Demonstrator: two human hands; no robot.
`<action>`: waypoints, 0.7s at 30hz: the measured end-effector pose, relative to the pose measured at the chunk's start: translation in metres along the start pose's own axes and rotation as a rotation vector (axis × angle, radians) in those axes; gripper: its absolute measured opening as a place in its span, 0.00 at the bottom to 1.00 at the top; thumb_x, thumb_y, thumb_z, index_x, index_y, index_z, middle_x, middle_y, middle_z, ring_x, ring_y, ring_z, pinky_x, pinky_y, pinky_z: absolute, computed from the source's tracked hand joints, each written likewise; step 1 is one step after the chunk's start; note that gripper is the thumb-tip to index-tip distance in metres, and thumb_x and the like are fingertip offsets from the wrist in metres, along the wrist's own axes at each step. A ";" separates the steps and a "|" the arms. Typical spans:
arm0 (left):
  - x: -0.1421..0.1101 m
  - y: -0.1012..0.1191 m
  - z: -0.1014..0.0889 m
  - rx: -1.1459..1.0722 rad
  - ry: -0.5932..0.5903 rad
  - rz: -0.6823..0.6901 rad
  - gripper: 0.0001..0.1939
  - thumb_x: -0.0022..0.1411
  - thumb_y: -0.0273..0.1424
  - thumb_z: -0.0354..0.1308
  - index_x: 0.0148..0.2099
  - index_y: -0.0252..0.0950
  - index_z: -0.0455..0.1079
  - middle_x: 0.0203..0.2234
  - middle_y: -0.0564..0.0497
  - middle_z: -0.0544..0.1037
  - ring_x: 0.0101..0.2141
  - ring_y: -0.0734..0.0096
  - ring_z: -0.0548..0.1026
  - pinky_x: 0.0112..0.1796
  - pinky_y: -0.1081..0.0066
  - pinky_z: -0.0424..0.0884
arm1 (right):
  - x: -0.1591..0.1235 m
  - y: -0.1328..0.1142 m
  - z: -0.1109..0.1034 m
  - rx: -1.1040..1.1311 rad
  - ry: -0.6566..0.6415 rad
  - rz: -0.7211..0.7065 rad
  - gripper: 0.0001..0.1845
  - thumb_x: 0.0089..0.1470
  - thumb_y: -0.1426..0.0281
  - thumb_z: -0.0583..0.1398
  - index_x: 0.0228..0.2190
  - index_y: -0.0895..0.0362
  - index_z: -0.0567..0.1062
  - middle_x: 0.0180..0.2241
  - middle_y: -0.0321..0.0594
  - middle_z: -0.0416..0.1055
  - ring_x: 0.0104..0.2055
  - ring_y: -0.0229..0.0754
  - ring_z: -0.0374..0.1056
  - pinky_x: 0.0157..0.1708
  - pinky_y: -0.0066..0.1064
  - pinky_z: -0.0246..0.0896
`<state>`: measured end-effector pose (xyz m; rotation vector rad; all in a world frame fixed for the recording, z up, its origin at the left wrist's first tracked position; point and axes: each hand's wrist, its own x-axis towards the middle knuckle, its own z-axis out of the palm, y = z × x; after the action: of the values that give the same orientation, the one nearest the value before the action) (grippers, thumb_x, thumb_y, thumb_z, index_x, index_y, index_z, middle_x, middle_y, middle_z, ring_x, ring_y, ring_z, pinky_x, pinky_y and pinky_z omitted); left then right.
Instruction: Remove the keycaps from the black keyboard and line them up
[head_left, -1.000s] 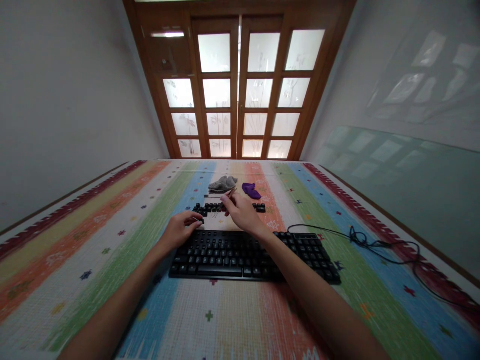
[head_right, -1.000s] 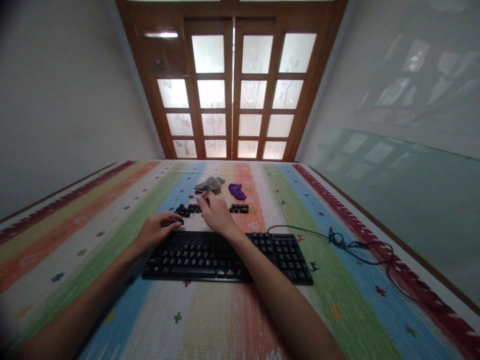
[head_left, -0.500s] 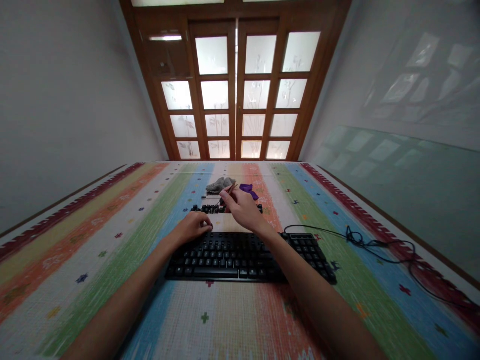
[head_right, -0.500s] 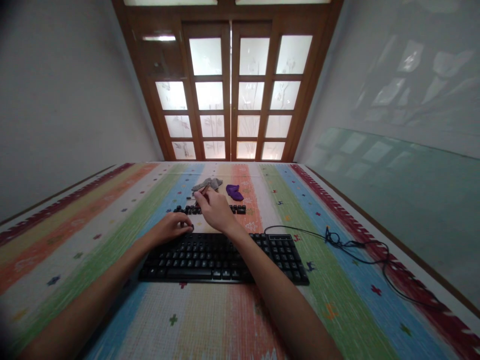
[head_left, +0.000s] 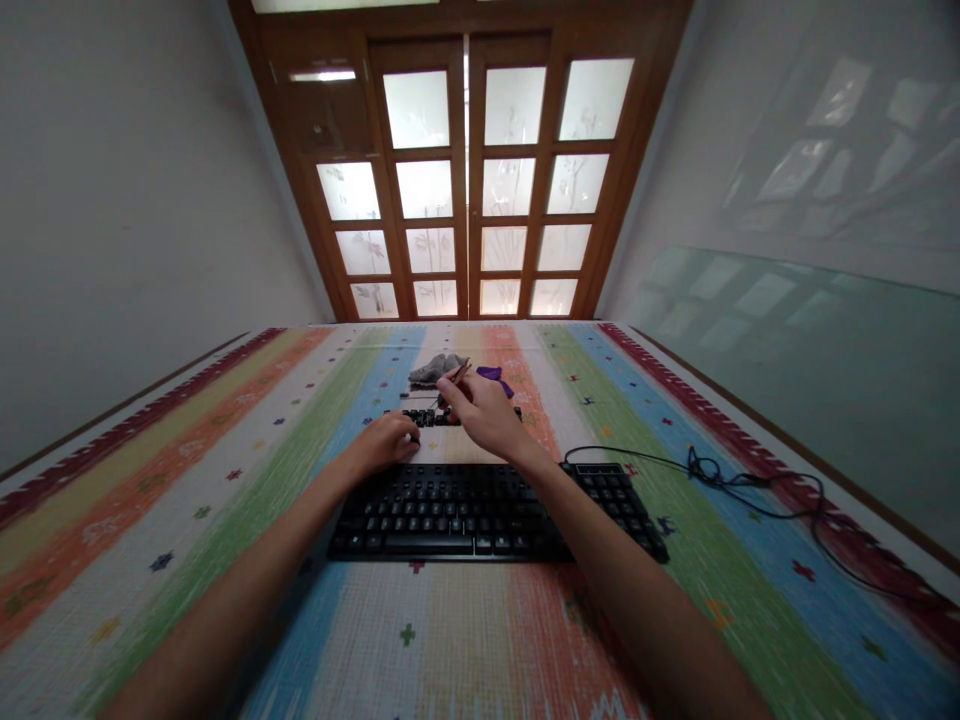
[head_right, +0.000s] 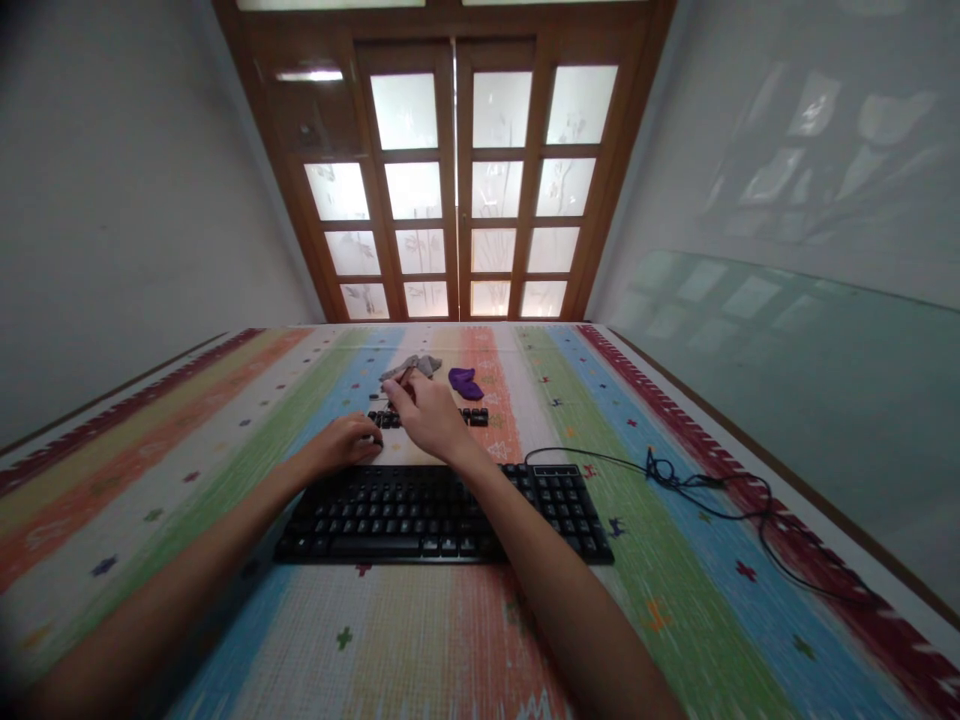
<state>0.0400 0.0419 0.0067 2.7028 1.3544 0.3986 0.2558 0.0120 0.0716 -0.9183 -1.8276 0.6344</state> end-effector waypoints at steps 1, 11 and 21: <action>0.001 -0.001 0.000 0.011 -0.004 0.022 0.05 0.56 0.25 0.60 0.34 0.37 0.76 0.31 0.49 0.77 0.38 0.64 0.73 0.42 0.68 0.68 | 0.000 0.000 0.000 -0.004 0.001 -0.001 0.12 0.64 0.64 0.54 0.34 0.58 0.72 0.28 0.39 0.72 0.32 0.40 0.69 0.32 0.30 0.61; 0.008 -0.013 0.009 0.077 0.098 0.064 0.05 0.55 0.22 0.60 0.33 0.35 0.77 0.36 0.47 0.74 0.39 0.63 0.72 0.42 0.66 0.69 | 0.001 -0.001 -0.008 -0.018 0.014 0.019 0.12 0.63 0.63 0.54 0.33 0.58 0.72 0.29 0.39 0.73 0.31 0.40 0.70 0.32 0.30 0.60; 0.009 -0.018 0.013 0.095 0.141 0.025 0.05 0.57 0.25 0.59 0.33 0.36 0.76 0.38 0.47 0.73 0.38 0.63 0.72 0.43 0.64 0.69 | 0.000 0.001 -0.004 -0.045 -0.003 0.012 0.12 0.64 0.64 0.53 0.34 0.58 0.72 0.28 0.39 0.73 0.30 0.39 0.69 0.31 0.29 0.60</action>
<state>0.0349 0.0603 -0.0076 2.8183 1.4102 0.5508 0.2599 0.0127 0.0732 -0.9591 -1.8468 0.6052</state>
